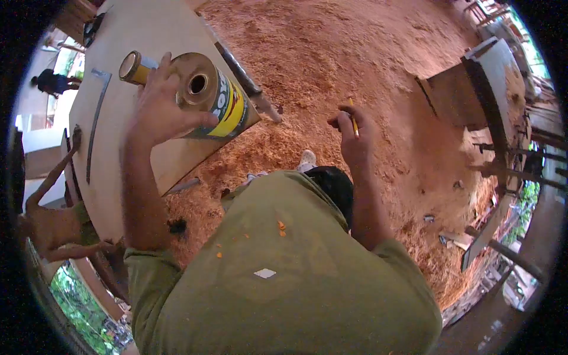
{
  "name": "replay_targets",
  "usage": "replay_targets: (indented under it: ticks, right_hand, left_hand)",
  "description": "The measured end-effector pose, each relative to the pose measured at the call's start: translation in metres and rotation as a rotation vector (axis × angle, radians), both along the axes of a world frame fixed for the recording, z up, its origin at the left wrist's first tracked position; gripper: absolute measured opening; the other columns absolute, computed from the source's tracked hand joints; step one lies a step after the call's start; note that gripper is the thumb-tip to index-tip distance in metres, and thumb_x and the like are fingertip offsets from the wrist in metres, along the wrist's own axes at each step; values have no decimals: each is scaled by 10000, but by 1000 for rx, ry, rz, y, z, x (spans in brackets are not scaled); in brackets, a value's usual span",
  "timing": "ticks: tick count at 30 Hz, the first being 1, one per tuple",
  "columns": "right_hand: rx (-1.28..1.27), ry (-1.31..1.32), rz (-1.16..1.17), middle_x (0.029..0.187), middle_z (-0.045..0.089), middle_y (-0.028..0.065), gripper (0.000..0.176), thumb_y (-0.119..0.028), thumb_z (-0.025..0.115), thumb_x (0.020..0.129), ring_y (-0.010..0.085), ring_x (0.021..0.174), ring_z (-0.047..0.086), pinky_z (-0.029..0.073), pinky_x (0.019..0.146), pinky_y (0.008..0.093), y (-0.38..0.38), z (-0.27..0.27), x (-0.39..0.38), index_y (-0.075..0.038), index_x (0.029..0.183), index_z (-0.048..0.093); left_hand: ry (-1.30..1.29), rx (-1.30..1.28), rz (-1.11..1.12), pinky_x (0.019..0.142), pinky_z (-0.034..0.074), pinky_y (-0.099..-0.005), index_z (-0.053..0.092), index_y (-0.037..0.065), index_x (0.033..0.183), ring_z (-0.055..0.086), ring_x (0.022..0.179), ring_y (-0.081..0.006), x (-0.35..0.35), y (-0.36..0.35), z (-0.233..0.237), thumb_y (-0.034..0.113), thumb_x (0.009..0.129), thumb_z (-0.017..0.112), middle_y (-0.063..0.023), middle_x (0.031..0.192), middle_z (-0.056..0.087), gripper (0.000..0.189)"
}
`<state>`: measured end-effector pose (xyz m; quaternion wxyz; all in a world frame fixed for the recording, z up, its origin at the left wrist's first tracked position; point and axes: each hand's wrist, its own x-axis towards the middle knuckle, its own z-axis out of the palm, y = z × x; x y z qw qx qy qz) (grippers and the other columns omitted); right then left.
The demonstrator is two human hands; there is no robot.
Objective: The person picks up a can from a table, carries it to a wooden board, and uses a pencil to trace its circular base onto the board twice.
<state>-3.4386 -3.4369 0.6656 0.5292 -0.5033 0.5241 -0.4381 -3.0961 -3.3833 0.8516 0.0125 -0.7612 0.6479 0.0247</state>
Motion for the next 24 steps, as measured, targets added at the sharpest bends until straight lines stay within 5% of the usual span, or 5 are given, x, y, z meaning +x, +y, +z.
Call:
replay_targets:
  ticks: [6,15,20,22,24]
  right_hand:
    - [38,-6,148,934,717,117,227,-128,583,1028,180,910,698,559,855,326,-22,-24,1,37,1176,630]
    - [-104,126,187,939,708,101,222,-139,585,1031,153,883,702,565,805,308,-51,-50,-22,23,1173,638]
    - [-27,188,94,924,698,105,225,-143,577,1034,153,830,703,563,752,304,-49,-66,-32,21,1175,641]
    - [13,152,80,911,696,107,223,-144,574,1035,153,804,701,559,736,301,-41,-58,-29,15,1176,644]
    - [58,366,191,881,688,106,213,-148,570,1038,153,777,702,559,719,311,-34,-35,-14,-1,1166,653]
  left_hand:
    - [1,274,98,1225,289,-486,616,-55,1308,205,1526,-481,16,-20,-3,644,512,910,-279,1667,173,1100]
    - [255,-58,230,1201,342,-439,532,-25,1380,356,1455,-399,31,41,7,415,521,946,-238,1592,324,1050]
    - [383,-171,516,1067,465,-378,556,10,1374,569,1254,-286,137,97,19,315,589,966,-166,1411,527,937]
    - [79,-324,450,985,511,-387,619,15,1321,649,1130,-284,185,123,17,343,629,948,-156,1252,654,834]
    - [143,-315,559,984,510,-388,614,-1,1326,648,1132,-295,229,140,19,364,636,942,-167,1256,656,847]
